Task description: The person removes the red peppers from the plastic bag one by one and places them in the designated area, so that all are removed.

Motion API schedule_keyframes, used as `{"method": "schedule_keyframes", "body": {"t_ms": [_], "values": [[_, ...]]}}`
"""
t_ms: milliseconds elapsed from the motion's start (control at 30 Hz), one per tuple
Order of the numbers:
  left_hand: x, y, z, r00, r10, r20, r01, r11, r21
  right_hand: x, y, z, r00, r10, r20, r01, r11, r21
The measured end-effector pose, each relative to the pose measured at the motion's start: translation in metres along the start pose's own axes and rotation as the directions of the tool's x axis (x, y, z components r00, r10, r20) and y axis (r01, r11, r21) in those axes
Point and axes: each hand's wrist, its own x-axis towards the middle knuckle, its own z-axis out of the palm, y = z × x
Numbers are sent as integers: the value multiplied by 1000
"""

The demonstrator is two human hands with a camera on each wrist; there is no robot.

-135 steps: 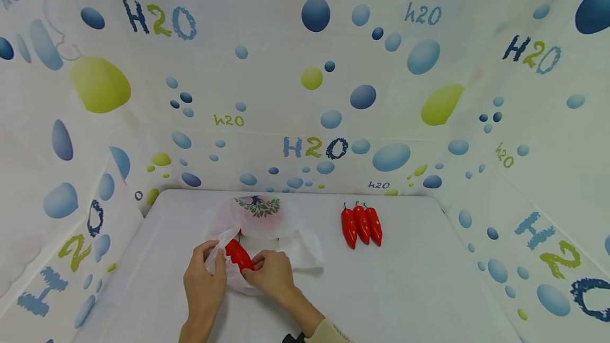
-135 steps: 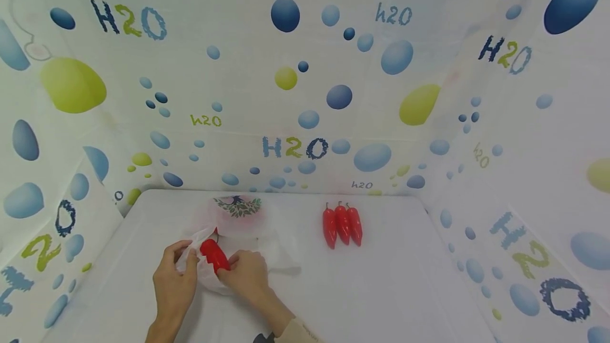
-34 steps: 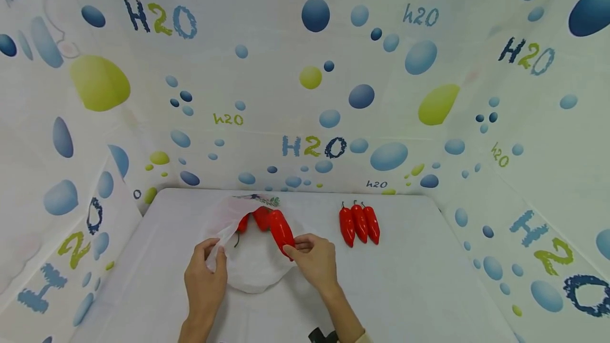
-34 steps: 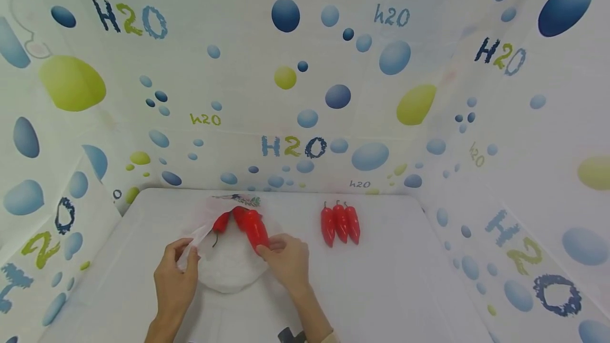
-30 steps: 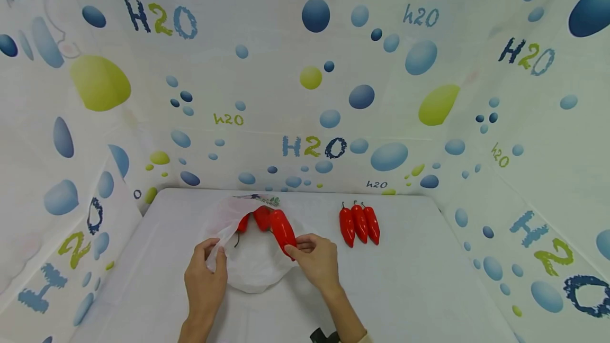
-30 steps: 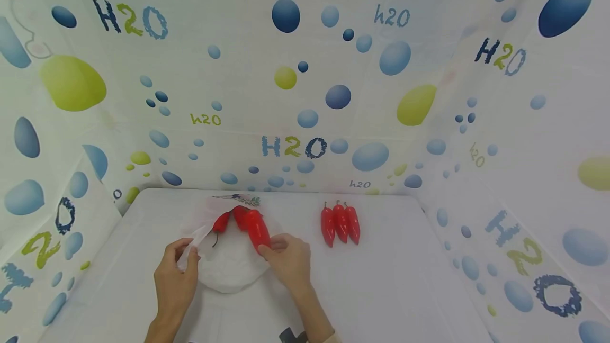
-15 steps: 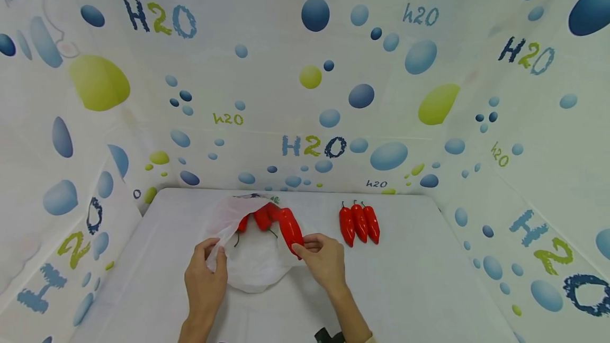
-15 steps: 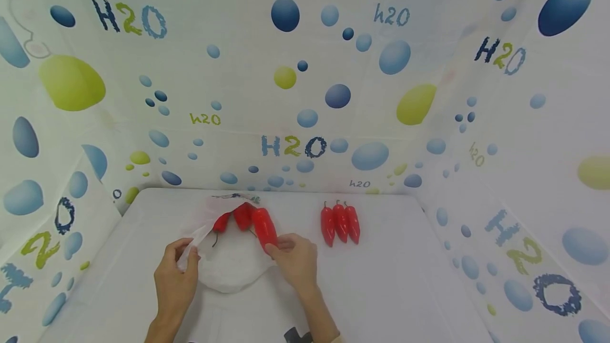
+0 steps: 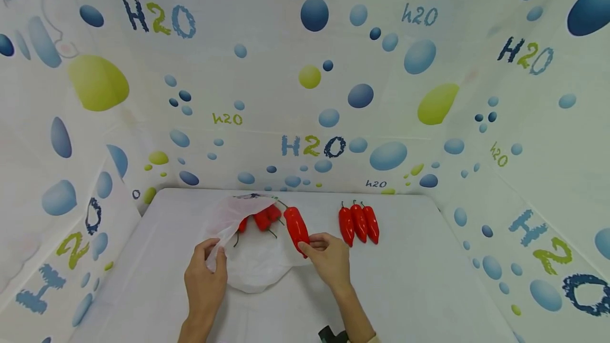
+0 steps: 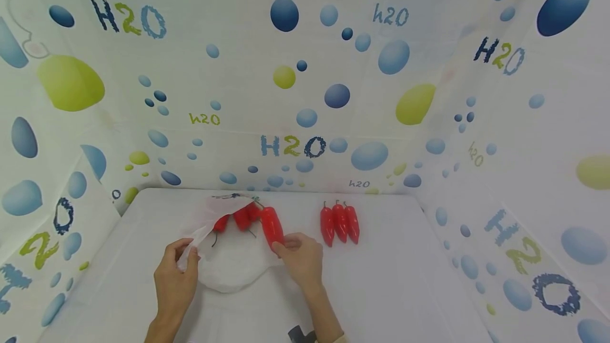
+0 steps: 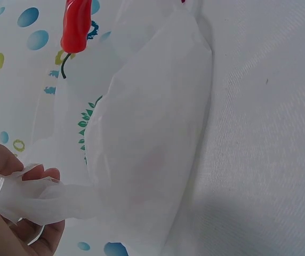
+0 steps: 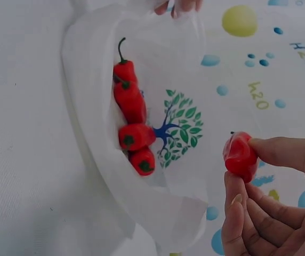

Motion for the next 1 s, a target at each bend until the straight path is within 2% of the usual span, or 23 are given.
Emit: {"method": "schedule_keyframes", "body": {"t_ms": [467,1000], "values": [[0,1,0,1000,15,-7,-15,1000,-3,3,1,-10,999,31,-40,-31,999,6],[-1,0,1,1000,-2,2,2,1000,16,8,13,-22,994,71,-78,-71,997,-3]]}}
